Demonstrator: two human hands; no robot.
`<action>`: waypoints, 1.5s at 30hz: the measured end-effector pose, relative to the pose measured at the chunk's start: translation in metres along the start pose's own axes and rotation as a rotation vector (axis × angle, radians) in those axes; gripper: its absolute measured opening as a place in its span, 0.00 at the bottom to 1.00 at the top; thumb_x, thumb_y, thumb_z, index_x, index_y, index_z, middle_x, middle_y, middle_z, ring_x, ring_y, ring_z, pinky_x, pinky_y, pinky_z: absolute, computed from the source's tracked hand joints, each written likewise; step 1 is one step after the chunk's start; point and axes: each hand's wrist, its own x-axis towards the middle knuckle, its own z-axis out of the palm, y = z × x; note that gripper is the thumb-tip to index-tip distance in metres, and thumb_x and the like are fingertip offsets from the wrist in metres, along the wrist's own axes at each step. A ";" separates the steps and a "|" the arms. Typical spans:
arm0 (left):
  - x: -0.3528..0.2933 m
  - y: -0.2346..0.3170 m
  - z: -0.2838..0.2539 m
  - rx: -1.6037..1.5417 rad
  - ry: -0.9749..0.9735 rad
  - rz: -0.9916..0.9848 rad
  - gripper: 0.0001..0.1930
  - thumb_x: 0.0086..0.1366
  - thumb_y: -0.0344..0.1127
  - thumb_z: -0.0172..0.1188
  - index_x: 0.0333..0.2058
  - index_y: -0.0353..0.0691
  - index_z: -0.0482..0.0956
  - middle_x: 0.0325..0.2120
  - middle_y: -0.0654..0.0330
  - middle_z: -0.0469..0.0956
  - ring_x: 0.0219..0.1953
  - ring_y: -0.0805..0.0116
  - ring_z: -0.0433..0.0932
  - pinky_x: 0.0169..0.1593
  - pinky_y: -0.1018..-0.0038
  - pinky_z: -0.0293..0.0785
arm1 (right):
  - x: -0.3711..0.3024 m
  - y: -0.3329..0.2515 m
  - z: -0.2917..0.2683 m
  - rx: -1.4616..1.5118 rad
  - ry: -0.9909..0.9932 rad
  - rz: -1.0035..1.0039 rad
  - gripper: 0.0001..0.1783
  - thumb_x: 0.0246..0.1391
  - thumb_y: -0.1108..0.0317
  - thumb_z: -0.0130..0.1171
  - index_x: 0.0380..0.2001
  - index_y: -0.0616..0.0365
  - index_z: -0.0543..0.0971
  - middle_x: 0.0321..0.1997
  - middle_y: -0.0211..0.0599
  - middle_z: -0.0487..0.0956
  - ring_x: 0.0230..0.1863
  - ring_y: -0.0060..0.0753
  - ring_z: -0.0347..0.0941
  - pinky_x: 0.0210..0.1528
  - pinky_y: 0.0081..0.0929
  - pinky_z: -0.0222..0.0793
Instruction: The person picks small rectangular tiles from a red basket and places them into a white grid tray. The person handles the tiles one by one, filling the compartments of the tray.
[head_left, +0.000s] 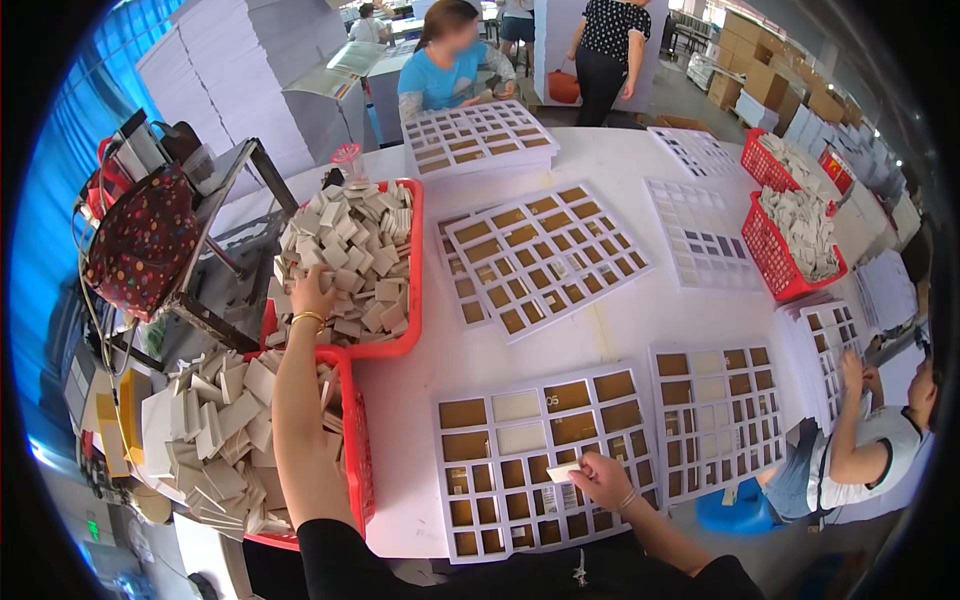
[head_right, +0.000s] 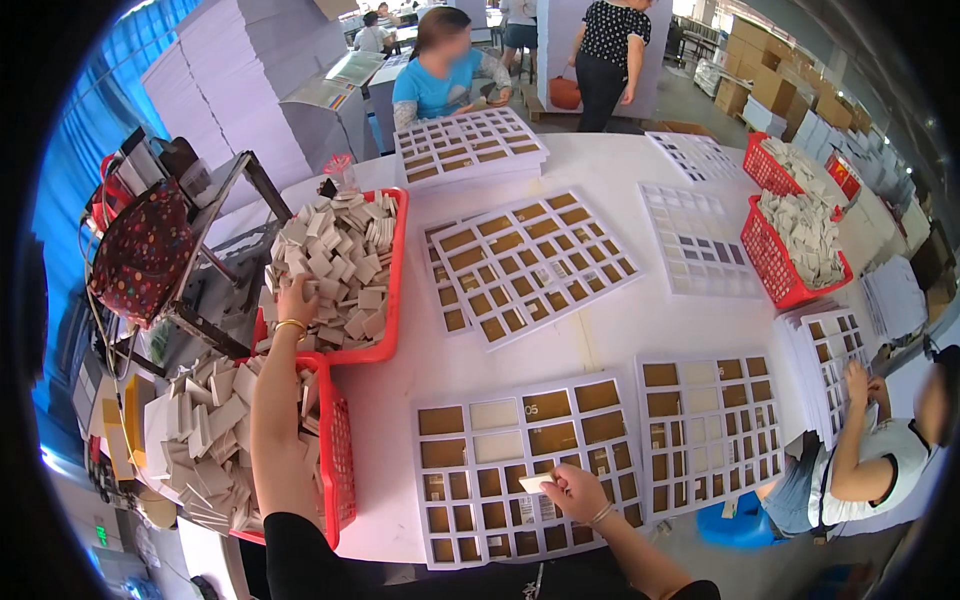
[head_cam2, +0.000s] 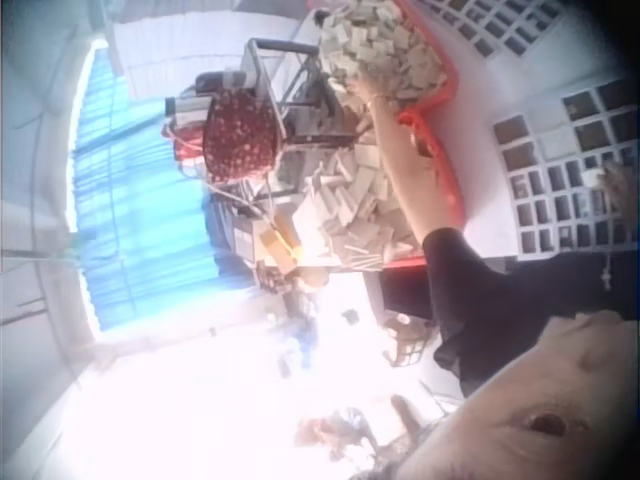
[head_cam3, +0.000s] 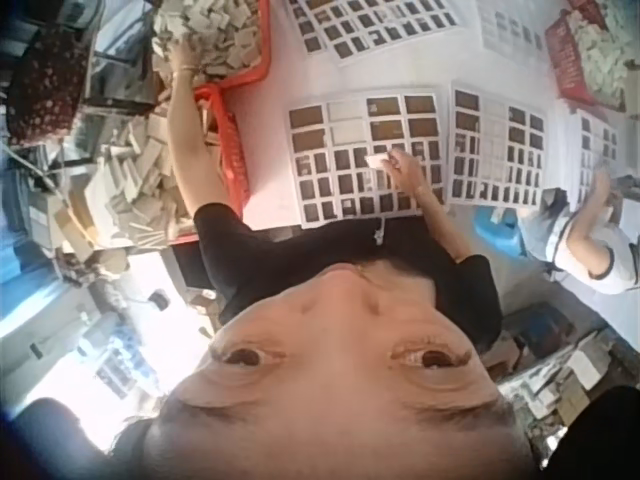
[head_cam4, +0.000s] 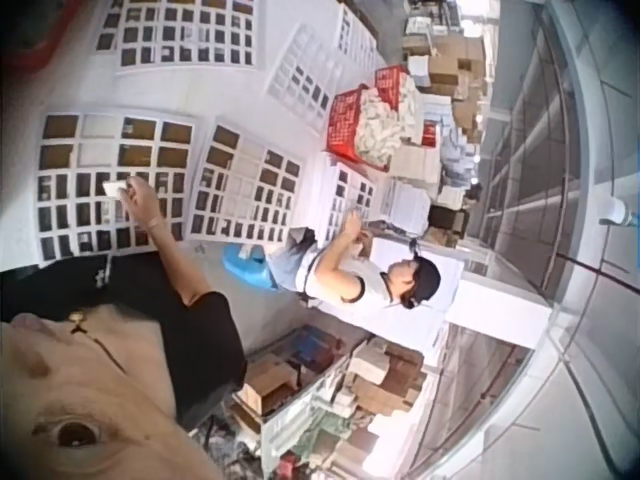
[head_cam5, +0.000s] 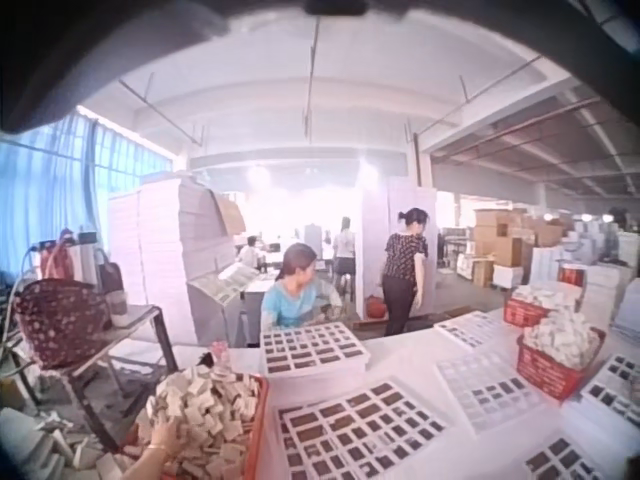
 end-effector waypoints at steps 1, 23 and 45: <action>-0.004 -0.002 0.002 -0.096 0.057 0.075 0.24 0.48 0.35 0.64 0.48 0.52 0.73 0.41 0.48 0.73 0.44 0.49 0.74 0.47 0.59 0.71 | 0.004 -0.002 0.003 0.008 -0.006 -0.030 0.13 0.52 0.62 0.61 0.26 0.61 0.73 0.18 0.36 0.71 0.19 0.29 0.67 0.23 0.26 0.63; -0.039 0.057 -0.029 -2.002 0.191 -0.823 0.14 0.58 0.43 0.48 0.36 0.40 0.67 0.27 0.55 0.69 0.28 0.59 0.72 0.35 0.59 0.73 | -0.001 0.018 0.002 0.317 0.196 0.104 0.17 0.53 0.73 0.58 0.46 0.60 0.71 0.30 0.35 0.77 0.28 0.21 0.76 0.26 0.20 0.73; -0.458 0.168 -0.062 -2.198 -0.600 -1.178 0.20 0.69 0.53 0.44 0.42 0.41 0.68 0.30 0.58 0.70 0.26 0.67 0.68 0.28 0.72 0.65 | 0.061 -0.007 0.084 -0.481 -0.152 -0.418 0.14 0.39 0.73 0.66 0.32 0.55 0.74 0.33 0.37 0.73 0.38 0.43 0.72 0.34 0.39 0.71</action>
